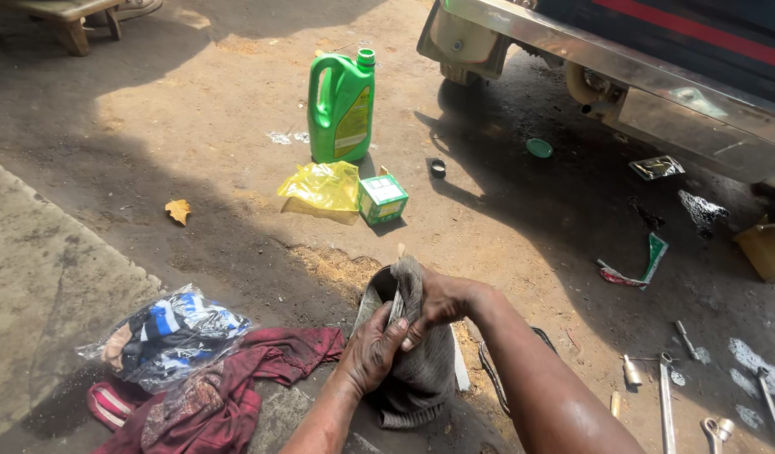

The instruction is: The person scrubs a metal part with a file and wipes it with a cloth. They repeat the scrubbing and wiping process multiple times, then open a plastic bag containing a new part and place the cleaned part on top of it.

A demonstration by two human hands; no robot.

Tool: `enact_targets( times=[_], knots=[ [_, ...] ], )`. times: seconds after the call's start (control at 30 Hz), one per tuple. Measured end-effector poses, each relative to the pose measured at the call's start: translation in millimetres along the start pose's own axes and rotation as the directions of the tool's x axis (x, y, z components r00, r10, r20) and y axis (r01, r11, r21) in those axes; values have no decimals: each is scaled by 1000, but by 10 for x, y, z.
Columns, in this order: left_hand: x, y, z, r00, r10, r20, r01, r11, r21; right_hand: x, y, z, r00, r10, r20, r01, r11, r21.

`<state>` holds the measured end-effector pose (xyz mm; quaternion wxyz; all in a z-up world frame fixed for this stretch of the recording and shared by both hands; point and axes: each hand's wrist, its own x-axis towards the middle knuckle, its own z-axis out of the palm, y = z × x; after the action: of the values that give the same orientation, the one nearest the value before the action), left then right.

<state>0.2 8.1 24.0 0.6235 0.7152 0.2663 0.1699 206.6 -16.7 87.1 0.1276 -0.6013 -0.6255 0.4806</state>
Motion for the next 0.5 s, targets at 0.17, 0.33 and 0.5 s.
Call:
enact_targets(
  times=[0.17, 0.33, 0.5],
  knots=[
    [-24, 27, -8, 989, 132, -65, -132, 991, 3, -195, -621, 696, 872, 443, -207, -421, 467, -777],
    [5, 51, -24, 996, 61, -72, -65, 997, -48, -650, -596, 1369, 962, 195, -192, -270, 561, -782],
    [-20, -7, 25, 988, 94, -123, -98, 995, -27, -627, -708, 1038, 855, 439, -276, -516, 674, -528]
  ],
)
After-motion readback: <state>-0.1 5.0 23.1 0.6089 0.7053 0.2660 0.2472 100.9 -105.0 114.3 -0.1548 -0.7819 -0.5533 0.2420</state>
